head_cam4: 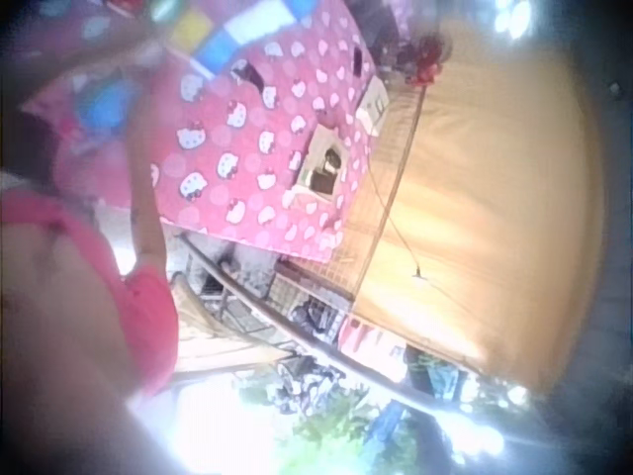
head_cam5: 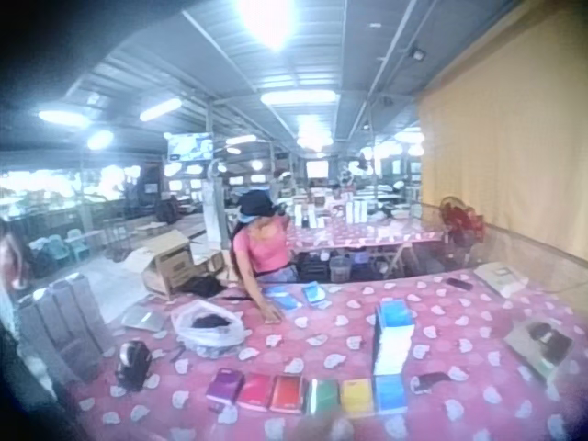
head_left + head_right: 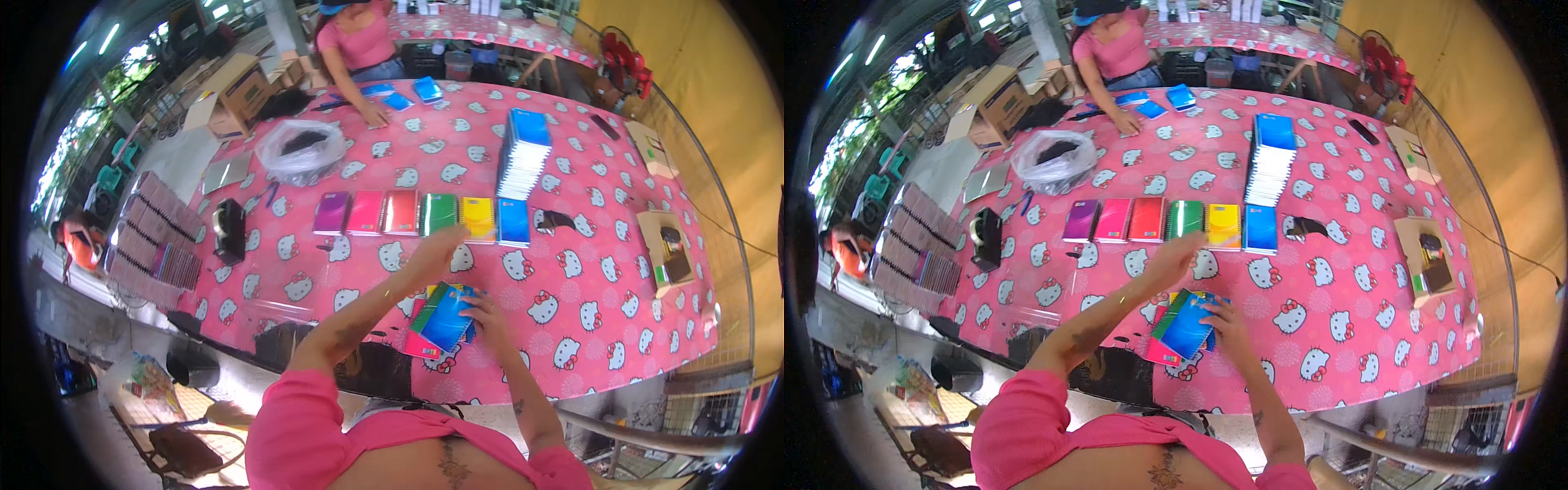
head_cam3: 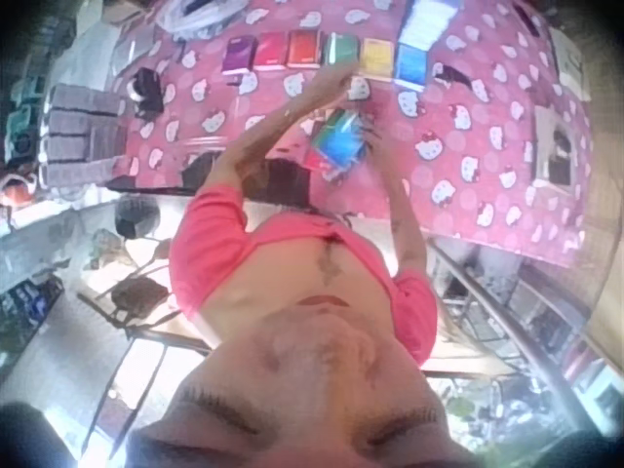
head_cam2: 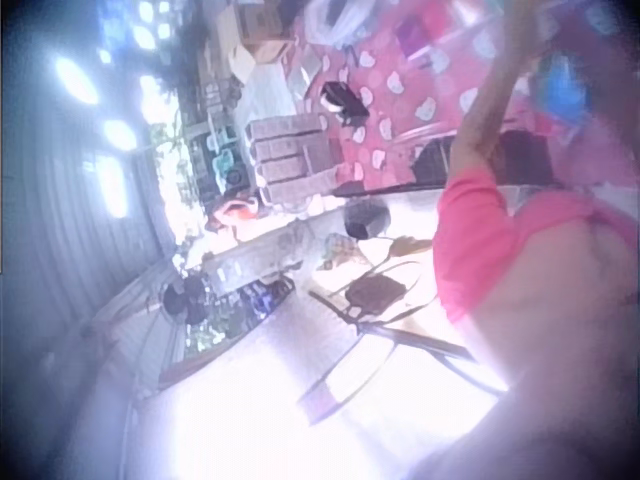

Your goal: The person places notebooks into plastic sleeves, uses tape to seal them, and stacks the packaged notebooks.

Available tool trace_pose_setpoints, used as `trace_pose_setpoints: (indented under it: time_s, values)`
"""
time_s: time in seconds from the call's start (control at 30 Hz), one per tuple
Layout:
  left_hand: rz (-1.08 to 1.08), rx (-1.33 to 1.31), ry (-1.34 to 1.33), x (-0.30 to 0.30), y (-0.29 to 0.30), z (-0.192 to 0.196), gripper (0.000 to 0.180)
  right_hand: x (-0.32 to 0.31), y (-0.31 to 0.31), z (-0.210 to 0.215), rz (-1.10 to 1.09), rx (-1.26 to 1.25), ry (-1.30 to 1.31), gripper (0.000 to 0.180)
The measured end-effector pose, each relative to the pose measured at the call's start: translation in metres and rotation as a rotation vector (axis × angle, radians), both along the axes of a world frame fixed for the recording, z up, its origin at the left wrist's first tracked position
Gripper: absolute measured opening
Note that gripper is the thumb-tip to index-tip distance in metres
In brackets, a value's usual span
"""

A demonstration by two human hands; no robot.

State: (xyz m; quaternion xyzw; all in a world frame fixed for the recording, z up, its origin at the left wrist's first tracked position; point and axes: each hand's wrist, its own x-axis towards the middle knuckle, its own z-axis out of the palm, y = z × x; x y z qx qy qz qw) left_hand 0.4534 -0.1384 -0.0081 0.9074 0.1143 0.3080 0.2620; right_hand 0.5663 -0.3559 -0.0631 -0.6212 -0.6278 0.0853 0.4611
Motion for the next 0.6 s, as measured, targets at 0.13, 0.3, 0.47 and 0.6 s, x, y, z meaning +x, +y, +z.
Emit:
trace_pose_setpoints:
  time_s: [0.13,0.3,0.47,0.6]
  values:
    - [-0.228,0.255,0.134,-0.131,-0.076,-0.031,0.045,-0.028,0.002,-0.033,-0.01,0.027,0.679,0.032]
    - [0.024,-0.162,0.179,-0.144,-0.061,-0.034,0.044,-0.036,-0.01,-0.046,-0.367,-0.101,0.734,0.036]
    - [1.463,0.113,0.35,-0.189,0.168,-0.054,0.061,-0.068,-0.009,0.006,-0.456,-0.301,1.03,0.067]
    - [1.115,-0.243,0.638,-0.23,0.215,-0.064,0.06,-0.068,0.001,0.005,-0.258,-0.441,0.477,0.086]
